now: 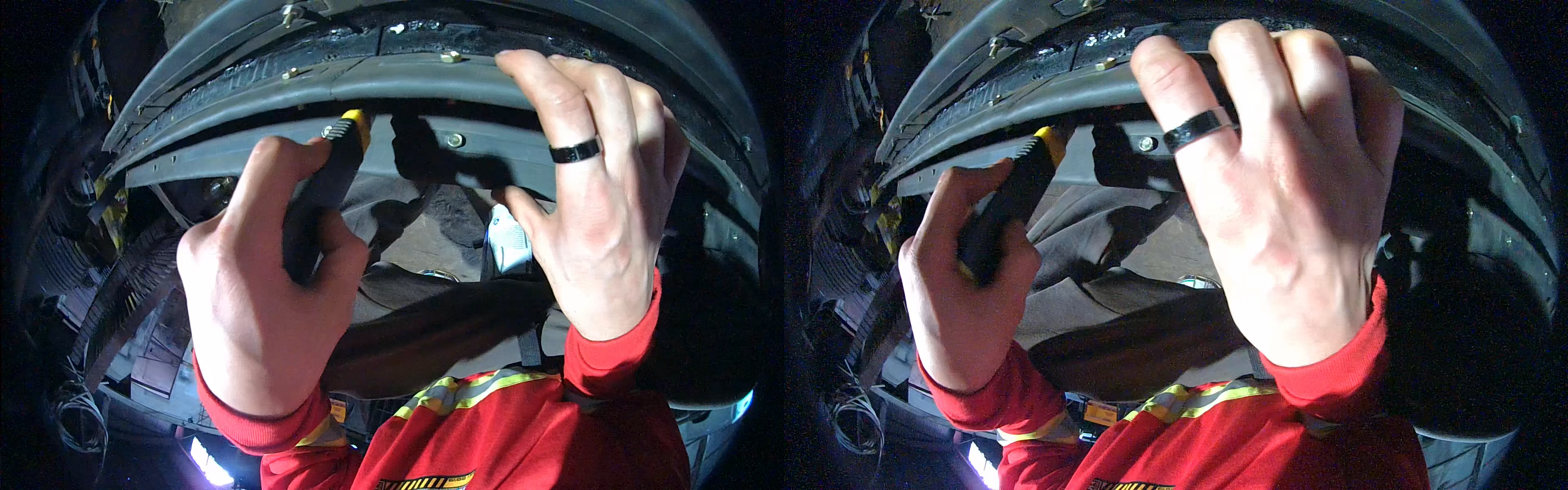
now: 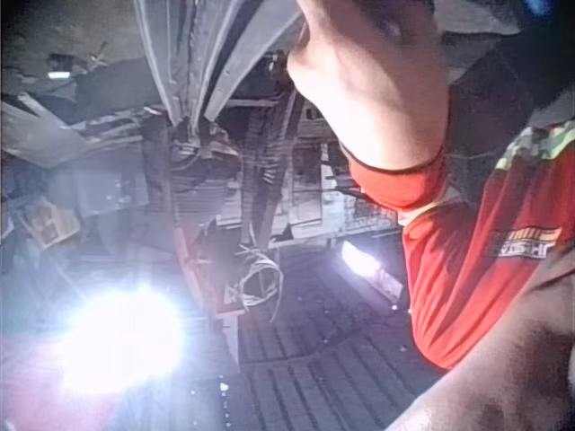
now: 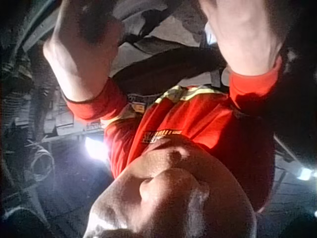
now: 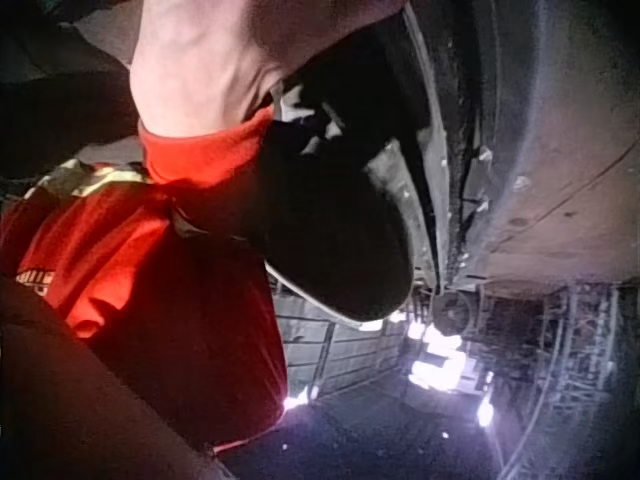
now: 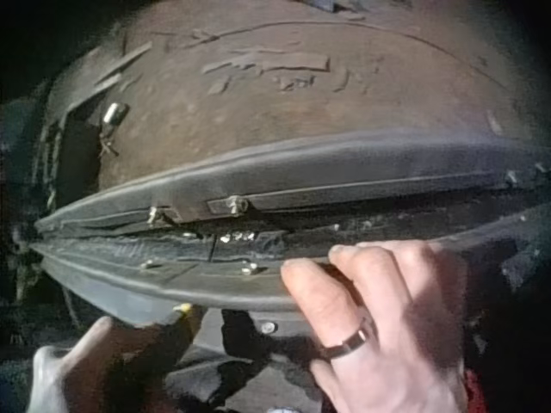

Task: The person uses a yellow utility knife to scrape and remove old sealant or adhesive from the edge of a large, curved metal panel. The person works systematically along the seam, using the blade to lift and clear the material.

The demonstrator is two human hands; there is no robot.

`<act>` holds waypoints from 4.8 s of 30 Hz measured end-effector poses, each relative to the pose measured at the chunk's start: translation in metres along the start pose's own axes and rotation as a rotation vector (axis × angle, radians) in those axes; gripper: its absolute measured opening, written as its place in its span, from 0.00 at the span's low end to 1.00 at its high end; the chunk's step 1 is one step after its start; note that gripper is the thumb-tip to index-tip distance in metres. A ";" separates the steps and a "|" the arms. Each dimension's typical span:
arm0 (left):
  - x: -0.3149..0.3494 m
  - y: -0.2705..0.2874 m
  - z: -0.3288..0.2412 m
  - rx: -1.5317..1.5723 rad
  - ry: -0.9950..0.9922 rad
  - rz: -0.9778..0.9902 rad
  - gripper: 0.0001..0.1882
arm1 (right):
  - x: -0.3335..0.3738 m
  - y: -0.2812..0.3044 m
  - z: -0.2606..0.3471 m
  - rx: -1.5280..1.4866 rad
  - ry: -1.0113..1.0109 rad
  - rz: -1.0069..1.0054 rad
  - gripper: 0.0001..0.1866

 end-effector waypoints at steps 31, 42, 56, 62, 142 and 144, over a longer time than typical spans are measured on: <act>0.007 -0.009 -0.004 -0.025 -0.093 0.028 0.16 | 0.000 -0.007 -0.003 0.045 0.078 -0.044 0.51; 0.082 0.033 0.072 0.050 0.002 -0.242 0.23 | -0.003 -0.005 0.003 0.116 0.084 -0.035 0.53; 0.125 0.003 0.126 0.277 0.404 0.185 0.07 | -0.007 -0.012 0.006 0.115 0.208 -0.162 0.48; 0.113 0.016 0.104 0.183 0.006 -0.098 0.10 | -0.006 -0.012 0.004 0.137 0.152 -0.220 0.46; 0.044 0.034 0.047 0.144 -0.156 -0.141 0.25 | -0.074 0.024 -0.040 0.130 0.321 0.127 0.51; 0.028 0.037 0.041 0.083 -0.187 -0.031 0.26 | -0.076 0.023 -0.040 0.134 0.294 0.156 0.52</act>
Point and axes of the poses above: each hand's wrist, its own x-axis away from the middle knuckle, its own y-axis out of the back of the hand, z = x × y, the point moved 6 cm from there along -x, towards the middle knuckle, and after that the axes turned 6 degrees about -x, right-handed, at the moved point
